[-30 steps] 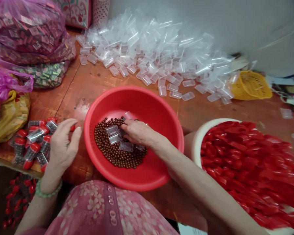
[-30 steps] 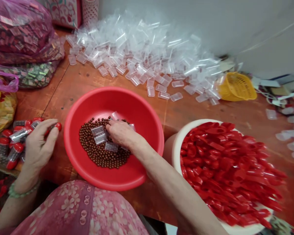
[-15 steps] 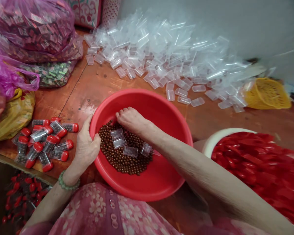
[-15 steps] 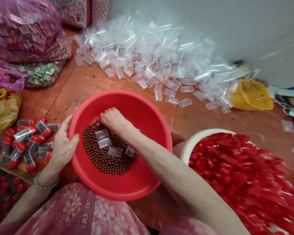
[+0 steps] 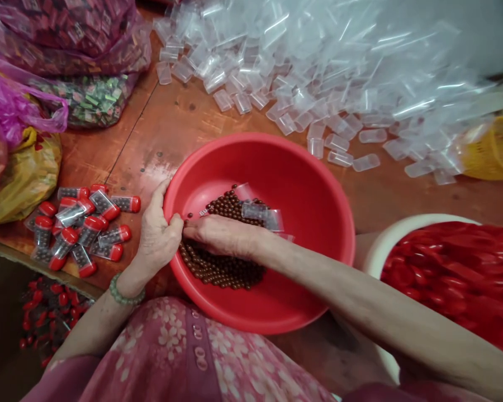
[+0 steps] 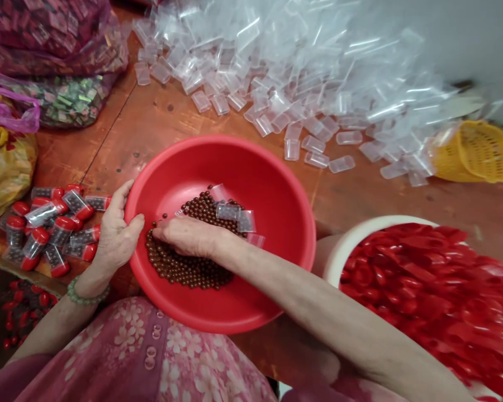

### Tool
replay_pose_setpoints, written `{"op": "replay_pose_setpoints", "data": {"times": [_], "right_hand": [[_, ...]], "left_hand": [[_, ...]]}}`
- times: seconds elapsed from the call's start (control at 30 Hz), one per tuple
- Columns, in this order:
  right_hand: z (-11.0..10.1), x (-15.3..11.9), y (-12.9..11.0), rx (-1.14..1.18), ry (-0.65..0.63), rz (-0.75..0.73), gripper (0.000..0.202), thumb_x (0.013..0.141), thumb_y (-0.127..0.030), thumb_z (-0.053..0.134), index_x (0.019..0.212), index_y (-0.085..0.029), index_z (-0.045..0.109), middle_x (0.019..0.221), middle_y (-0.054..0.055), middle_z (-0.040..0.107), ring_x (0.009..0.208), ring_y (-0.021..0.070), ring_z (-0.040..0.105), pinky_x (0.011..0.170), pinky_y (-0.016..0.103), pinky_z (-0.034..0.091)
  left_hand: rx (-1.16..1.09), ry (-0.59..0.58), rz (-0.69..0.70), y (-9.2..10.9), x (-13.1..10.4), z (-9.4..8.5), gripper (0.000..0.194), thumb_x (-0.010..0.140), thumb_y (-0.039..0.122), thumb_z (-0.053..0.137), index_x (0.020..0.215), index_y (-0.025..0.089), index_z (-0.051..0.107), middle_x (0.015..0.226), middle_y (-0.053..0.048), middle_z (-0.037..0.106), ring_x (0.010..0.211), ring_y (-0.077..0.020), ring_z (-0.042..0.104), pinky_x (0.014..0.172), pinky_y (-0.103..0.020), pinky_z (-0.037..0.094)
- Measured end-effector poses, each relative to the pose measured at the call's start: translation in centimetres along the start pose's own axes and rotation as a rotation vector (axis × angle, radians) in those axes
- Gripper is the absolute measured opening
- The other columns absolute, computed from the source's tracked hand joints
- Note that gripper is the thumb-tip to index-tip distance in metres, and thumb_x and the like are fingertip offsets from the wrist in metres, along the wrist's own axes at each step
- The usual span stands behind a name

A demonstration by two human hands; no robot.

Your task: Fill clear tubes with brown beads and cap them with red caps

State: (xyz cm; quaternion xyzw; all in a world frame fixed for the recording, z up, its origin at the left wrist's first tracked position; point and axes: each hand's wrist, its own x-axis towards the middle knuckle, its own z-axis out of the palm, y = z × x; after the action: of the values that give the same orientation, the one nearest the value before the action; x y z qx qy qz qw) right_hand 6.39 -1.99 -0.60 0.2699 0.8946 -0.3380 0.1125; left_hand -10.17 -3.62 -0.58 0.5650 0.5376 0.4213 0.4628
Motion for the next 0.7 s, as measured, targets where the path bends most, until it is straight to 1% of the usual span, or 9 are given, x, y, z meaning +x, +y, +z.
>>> {"op": "replay_pose_setpoints", "data": {"times": [0.13,0.2,0.27,0.33,0.4,0.53,0.57,0.63,0.7], "right_hand": [[0.9,-1.4,0.0,0.426,0.074,0.091,0.022,0.08,-0.012,0.066,0.102,-0.014,0.065,0.089,0.002,0.068,0.079,0.013,0.06,0.074,0.024,0.046],[1.2,-1.8,-0.2,0.673,0.131,0.133,0.025,0.079,-0.017,0.07,0.104,-0.016,0.065,0.078,-0.003,0.061,0.071,0.0111,0.055,0.07,0.023,0.045],[1.3,-2.0,-0.4,0.849,0.168,0.145,0.027,0.078,-0.022,0.072,0.103,-0.016,0.064,0.068,-0.007,0.053,0.064,0.0095,0.05,0.064,0.022,0.042],[1.1,-2.3,-0.6,0.98,0.201,0.143,0.029,0.077,-0.025,0.073,0.103,-0.016,0.064,0.065,-0.008,0.05,0.061,0.0086,0.047,0.061,0.022,0.04],[0.6,-2.7,-0.8,1.071,0.234,0.14,0.031,0.075,-0.025,0.074,0.103,-0.017,0.063,0.066,-0.008,0.052,0.061,0.008,0.047,0.061,0.021,0.04],[-0.5,-3.9,-1.2,1.163,0.31,0.139,0.032,0.072,-0.024,0.076,0.101,-0.018,0.063,0.073,-0.006,0.057,0.066,0.0079,0.05,0.064,0.021,0.041],[-0.7,-4.1,-1.3,1.183,0.332,0.135,0.033,0.071,-0.024,0.077,0.101,-0.018,0.064,0.076,-0.005,0.058,0.068,0.0082,0.051,0.065,0.022,0.043],[-0.9,-4.6,-1.3,1.24,0.377,0.109,0.036,0.069,-0.027,0.079,0.101,-0.018,0.063,0.081,-0.003,0.062,0.074,0.0095,0.055,0.069,0.023,0.046],[-1.0,-5.0,-1.4,1.314,0.434,0.072,0.039,0.068,-0.029,0.08,0.101,-0.018,0.062,0.087,-0.001,0.064,0.08,0.0109,0.059,0.074,0.026,0.049]], "left_hand": [[0.011,0.004,0.035,-0.3,0.2,0.0,0.062,0.07,0.007,0.049,0.131,0.016,0.048,0.137,-0.011,0.057,0.123,-0.0231,0.056,0.11,-0.042,0.043],[0.015,0.001,0.049,-0.3,0.4,0.1,0.06,0.071,0.008,0.049,0.131,0.017,0.048,0.137,-0.01,0.057,0.124,-0.023,0.056,0.111,-0.041,0.043],[0.023,-0.009,0.054,-0.4,0.6,0.2,0.058,0.074,0.009,0.05,0.132,0.018,0.048,0.137,-0.009,0.058,0.124,-0.0229,0.057,0.109,-0.041,0.045],[0.056,-0.01,0.076,-0.4,0.7,0.1,0.054,0.079,0.012,0.051,0.132,0.018,0.048,0.135,-0.01,0.059,0.122,-0.0228,0.058,0.107,-0.041,0.047],[0.125,0.004,0.134,-0.3,0.7,-0.1,0.048,0.084,0.016,0.052,0.132,0.017,0.049,0.134,-0.011,0.06,0.121,-0.0231,0.058,0.107,-0.042,0.046],[0.358,0.044,0.364,0.6,0.0,-1.1,0.041,0.091,0.023,0.051,0.131,0.012,0.05,0.135,-0.017,0.056,0.129,-0.0263,0.051,0.112,-0.047,0.04],[0.412,0.021,0.429,1.0,-0.3,-1.4,0.041,0.091,0.021,0.051,0.131,0.012,0.05,0.137,-0.018,0.053,0.133,-0.0271,0.048,0.113,-0.048,0.039],[0.477,-0.081,0.522,2.0,-0.9,-1.8,0.042,0.089,0.016,0.051,0.131,0.013,0.05,0.141,-0.019,0.05,0.137,-0.0282,0.043,0.114,-0.051,0.037],[0.494,-0.192,0.555,3.0,-1.3,-2.0,0.044,0.087,0.013,0.052,0.131,0.013,0.05,0.141,-0.019,0.051,0.137,-0.0291,0.044,0.113,-0.053,0.039]]}}
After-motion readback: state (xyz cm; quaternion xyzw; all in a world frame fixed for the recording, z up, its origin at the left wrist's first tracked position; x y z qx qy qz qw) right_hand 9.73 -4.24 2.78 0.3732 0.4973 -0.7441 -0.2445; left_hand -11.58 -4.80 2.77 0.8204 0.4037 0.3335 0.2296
